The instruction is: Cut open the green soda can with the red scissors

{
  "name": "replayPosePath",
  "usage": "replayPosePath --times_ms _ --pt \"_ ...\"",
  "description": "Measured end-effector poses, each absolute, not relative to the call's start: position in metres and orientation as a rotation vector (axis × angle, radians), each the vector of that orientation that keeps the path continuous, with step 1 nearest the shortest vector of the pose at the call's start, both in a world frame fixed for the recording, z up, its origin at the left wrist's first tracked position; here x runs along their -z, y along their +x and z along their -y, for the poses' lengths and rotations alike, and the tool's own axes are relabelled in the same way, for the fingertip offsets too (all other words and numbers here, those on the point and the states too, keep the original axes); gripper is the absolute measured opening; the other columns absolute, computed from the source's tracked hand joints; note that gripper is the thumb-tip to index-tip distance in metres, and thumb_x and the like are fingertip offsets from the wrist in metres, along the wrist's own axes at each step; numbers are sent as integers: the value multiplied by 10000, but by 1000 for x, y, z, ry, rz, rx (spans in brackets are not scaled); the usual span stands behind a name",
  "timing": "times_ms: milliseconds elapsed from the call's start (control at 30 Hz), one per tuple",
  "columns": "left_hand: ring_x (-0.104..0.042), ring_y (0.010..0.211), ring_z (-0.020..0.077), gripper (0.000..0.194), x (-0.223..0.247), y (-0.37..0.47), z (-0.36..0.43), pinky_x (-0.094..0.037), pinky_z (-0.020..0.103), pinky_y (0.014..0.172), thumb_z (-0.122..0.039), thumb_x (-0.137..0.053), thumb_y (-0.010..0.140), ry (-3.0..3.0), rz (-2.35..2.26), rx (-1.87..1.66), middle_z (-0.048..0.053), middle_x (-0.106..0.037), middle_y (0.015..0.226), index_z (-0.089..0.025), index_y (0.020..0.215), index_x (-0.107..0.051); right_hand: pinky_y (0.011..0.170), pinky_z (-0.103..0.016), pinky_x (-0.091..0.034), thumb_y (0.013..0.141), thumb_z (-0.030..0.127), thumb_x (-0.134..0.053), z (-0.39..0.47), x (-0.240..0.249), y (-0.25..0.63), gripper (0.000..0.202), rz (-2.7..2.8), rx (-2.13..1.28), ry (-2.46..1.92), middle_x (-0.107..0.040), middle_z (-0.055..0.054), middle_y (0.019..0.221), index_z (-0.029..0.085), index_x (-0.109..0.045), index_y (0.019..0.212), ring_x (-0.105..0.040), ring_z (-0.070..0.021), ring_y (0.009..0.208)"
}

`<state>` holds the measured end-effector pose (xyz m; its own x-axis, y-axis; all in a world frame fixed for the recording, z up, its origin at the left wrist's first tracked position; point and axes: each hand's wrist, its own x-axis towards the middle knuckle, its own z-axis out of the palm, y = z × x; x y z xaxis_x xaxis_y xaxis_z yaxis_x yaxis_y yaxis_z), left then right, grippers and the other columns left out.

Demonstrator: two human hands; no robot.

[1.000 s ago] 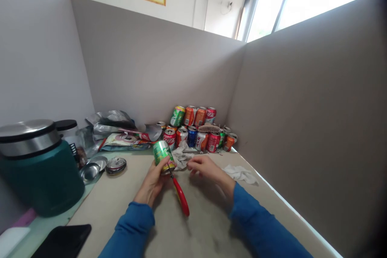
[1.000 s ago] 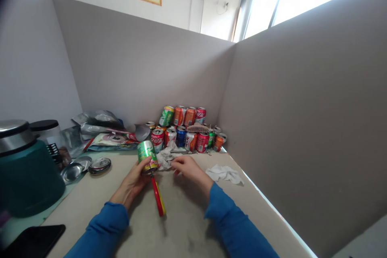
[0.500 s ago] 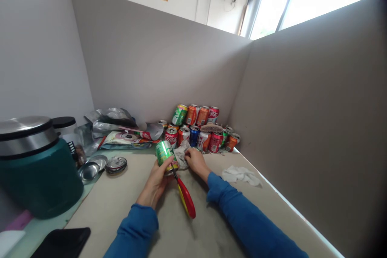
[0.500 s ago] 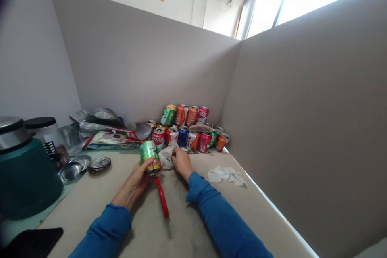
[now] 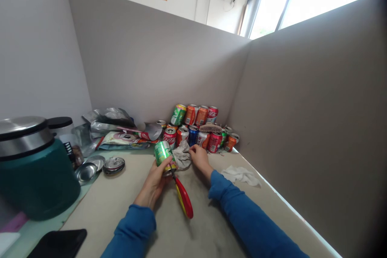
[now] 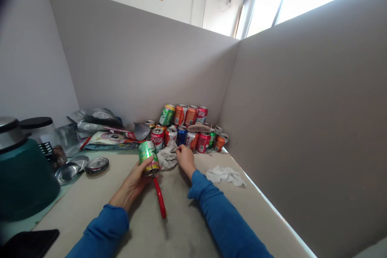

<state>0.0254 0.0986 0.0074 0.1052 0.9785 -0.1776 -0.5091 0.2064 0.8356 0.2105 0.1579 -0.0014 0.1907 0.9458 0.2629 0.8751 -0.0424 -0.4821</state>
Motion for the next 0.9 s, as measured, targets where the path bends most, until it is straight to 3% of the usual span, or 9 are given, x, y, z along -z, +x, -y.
replayPosePath --times_ms 167,333,467,500,567,633,800,900 --pt "-679 668 208 311 -6 25 -98 -570 311 500 -233 -712 805 679 -862 -1241 81 -670 811 -144 1059 -556 865 -272 -443 910 207 -554 -154 -17 220 350 1743 -110 -1895 -715 -93 1192 235 -665 1240 -657 -227 1066" --pt "-674 668 201 299 -5 24 -97 -582 324 520 -226 -713 801 695 -850 -1254 80 -667 826 -147 1046 -562 882 -359 -437 928 276 -517 -130 -31 237 307 1760 -147 -1881 -706 -190 1100 132 -745 1075 -644 -313 1053" --pt "-675 677 202 296 -5 24 -95 -579 315 523 -252 -724 793 723 -823 -1274 82 -668 841 -156 1028 -572 893 -317 -433 844 143 -559 -86 -32 237 432 1879 -276 -1725 -625 -130 1297 206 -665 1258 -625 -259 1074" --pt "-674 673 200 296 -5 24 -95 -578 313 525 -255 -724 792 721 -826 -1284 81 -667 837 -157 1028 -573 883 -304 -438 856 160 -551 -74 -30 231 395 1907 -328 -1673 -661 -107 1231 209 -680 1227 -632 -241 1039" --pt "-675 676 193 303 -7 24 -94 -579 306 543 -245 -727 788 706 -835 -1332 77 -666 844 -161 1037 -576 776 -260 -465 891 243 -539 -52 -22 216 235 1963 -475 -1568 -732 -41 950 206 -750 987 -657 -194 865" --pt "-678 688 186 308 -8 25 -92 -585 302 572 -229 -731 782 686 -836 -1398 72 -666 862 -165 1041 -576 639 -244 -454 913 312 -505 -36 -12 198 275 1956 -681 -1458 -702 -17 758 176 -732 838 -630 -172 715" --pt "-672 665 180 281 -7 23 -88 -585 306 588 -230 -727 784 673 -808 -1482 68 -664 844 -163 1008 -572 550 -240 -414 794 540 -641 -21 8 175 390 1414 -1306 -1131 -662 -7 740 169 -613 914 -574 -136 596" --pt "-671 670 184 287 -5 23 -88 -588 323 598 -241 -727 785 681 -804 -1502 71 -666 841 -164 1016 -574 544 -240 -421 711 638 -700 -20 13 171 520 1266 -1437 -1077 -667 -5 731 189 -547 925 -596 -139 592"
